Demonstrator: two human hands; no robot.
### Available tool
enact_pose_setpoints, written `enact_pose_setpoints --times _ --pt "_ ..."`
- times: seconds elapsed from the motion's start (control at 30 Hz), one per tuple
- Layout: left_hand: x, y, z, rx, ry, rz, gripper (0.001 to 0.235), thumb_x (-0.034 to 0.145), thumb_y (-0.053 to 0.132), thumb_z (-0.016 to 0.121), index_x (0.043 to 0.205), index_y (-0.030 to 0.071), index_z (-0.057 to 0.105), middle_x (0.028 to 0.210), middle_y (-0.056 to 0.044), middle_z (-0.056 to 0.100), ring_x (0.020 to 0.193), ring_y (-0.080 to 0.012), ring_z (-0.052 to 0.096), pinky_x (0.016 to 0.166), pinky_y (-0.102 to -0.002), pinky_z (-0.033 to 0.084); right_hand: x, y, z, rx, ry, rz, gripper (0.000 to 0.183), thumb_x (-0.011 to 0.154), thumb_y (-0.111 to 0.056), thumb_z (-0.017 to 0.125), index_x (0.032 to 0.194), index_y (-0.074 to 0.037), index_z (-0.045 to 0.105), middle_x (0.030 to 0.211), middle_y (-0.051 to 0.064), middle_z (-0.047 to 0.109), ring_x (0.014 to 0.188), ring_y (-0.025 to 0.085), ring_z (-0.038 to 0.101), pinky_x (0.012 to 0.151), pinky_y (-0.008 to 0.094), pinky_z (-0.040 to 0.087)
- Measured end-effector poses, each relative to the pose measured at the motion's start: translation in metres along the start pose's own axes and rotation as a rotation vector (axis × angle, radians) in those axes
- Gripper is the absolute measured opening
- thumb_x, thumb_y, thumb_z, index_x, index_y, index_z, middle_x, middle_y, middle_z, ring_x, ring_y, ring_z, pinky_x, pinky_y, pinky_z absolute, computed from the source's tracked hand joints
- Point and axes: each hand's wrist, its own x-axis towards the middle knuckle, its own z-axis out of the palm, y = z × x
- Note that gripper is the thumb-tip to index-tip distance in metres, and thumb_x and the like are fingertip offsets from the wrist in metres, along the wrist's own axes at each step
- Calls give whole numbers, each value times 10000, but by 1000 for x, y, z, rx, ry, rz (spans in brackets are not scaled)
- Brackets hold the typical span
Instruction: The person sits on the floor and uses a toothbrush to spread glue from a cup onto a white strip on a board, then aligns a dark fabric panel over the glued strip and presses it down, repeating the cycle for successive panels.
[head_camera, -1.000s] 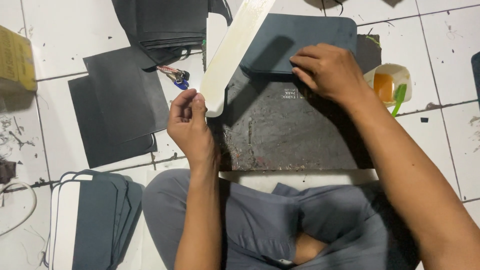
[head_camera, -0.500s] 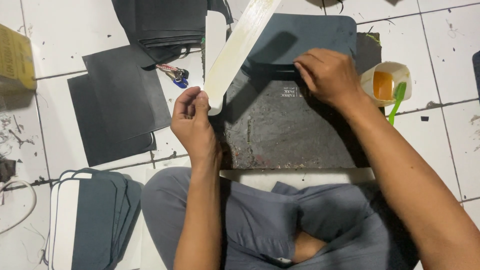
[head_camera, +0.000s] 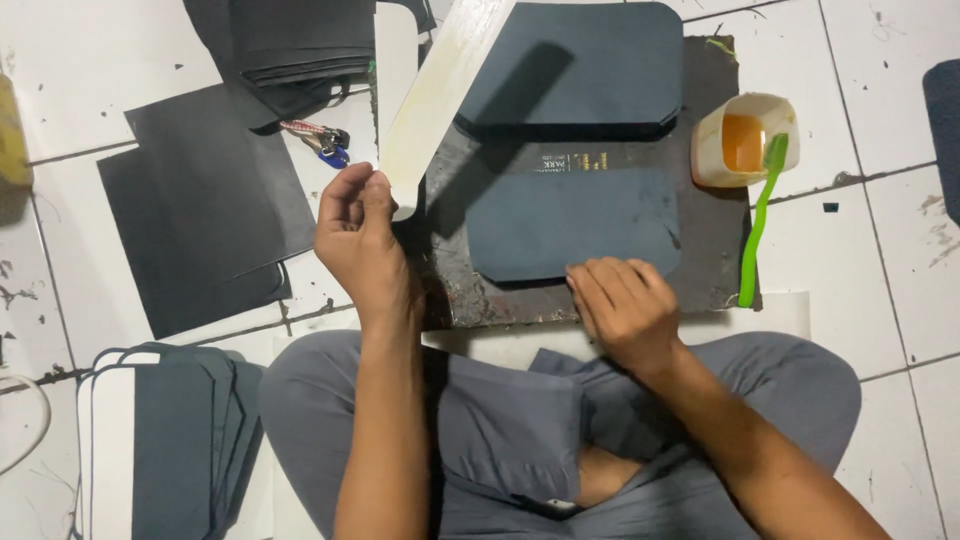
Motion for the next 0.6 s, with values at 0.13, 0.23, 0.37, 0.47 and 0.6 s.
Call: enact_pose_setpoints --times 0.13,0.23,0.37,0.47,0.6 --pt "-3 -4 0 5 -13 32 194 930 113 748 1089 18 690 803 -50 625 707 -107 592 718 -236 501 -3 -9 -2 50 12 30 52 969 -105 703 962 -62 732 939 100 701 875 264 723 846 385 576" --pt "-4 -9 -3 30 -35 69 181 936 109 751 1087 26 696 810 -50 634 711 -102 598 715 -236 503 -10 -11 3 71 15 75 55 980 -112 701 977 -70 736 964 86 708 921 261 726 885 384 576" --pt "-6 -12 -4 78 -65 130 175 929 109 771 1070 27 708 820 -60 651 697 -104 609 707 -244 517 -11 -13 7 148 -1 157 43 952 -96 750 983 -67 742 938 85 706 932 277 728 868 403 580" --pt "-8 -10 -1 86 -73 132 164 925 101 769 1065 33 715 828 -51 658 711 -100 611 713 -248 515 -6 -13 5 159 -4 174 37 951 -111 754 980 -88 750 938 62 705 944 263 727 874 397 577" --pt "-16 -5 2 118 -96 124 154 922 105 767 1059 47 724 860 -38 668 758 -86 605 736 -251 507 -11 -13 5 187 -45 188 43 937 -120 759 978 -107 758 918 50 700 943 262 720 874 406 569"
